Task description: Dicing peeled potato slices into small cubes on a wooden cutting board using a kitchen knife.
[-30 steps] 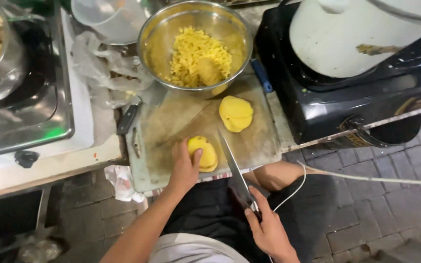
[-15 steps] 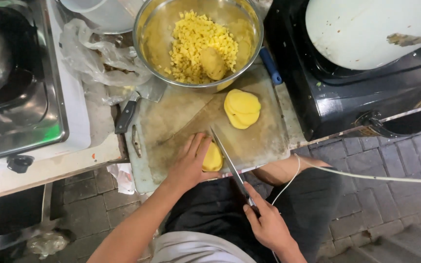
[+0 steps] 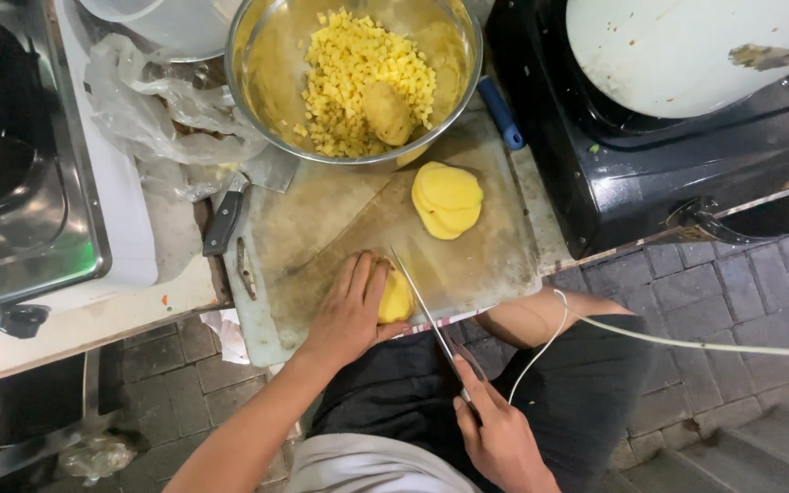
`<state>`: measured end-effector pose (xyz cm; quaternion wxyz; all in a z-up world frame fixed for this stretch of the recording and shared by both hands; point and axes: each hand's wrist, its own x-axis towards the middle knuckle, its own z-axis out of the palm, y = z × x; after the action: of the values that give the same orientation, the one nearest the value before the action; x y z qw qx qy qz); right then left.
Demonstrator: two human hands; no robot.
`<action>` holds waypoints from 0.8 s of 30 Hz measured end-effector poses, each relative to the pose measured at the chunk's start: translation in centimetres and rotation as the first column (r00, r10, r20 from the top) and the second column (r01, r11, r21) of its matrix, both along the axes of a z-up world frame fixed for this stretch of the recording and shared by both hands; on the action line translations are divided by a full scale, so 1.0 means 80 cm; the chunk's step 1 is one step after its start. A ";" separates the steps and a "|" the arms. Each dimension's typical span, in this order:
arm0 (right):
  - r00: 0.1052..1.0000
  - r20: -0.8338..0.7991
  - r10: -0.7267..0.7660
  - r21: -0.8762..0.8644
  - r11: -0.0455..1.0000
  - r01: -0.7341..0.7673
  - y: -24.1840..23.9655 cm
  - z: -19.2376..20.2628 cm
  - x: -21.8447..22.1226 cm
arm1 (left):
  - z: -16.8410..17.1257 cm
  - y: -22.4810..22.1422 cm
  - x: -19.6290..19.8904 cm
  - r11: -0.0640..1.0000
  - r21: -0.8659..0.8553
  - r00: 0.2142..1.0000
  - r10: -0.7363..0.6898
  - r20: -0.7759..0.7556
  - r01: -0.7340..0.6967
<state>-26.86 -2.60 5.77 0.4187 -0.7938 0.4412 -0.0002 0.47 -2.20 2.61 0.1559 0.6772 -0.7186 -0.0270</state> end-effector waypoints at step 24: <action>0.860 -0.451 0.236 0.171 0.969 -0.177 -0.047 0.049 0.030 | 0.007 0.000 0.012 0.968 -0.233 0.996 -0.092 0.001 0.090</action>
<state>-24.43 -6.35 9.68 0.3456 -0.7855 0.4406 0.2635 1.39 -2.20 3.14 0.2363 0.6206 -0.7462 0.0469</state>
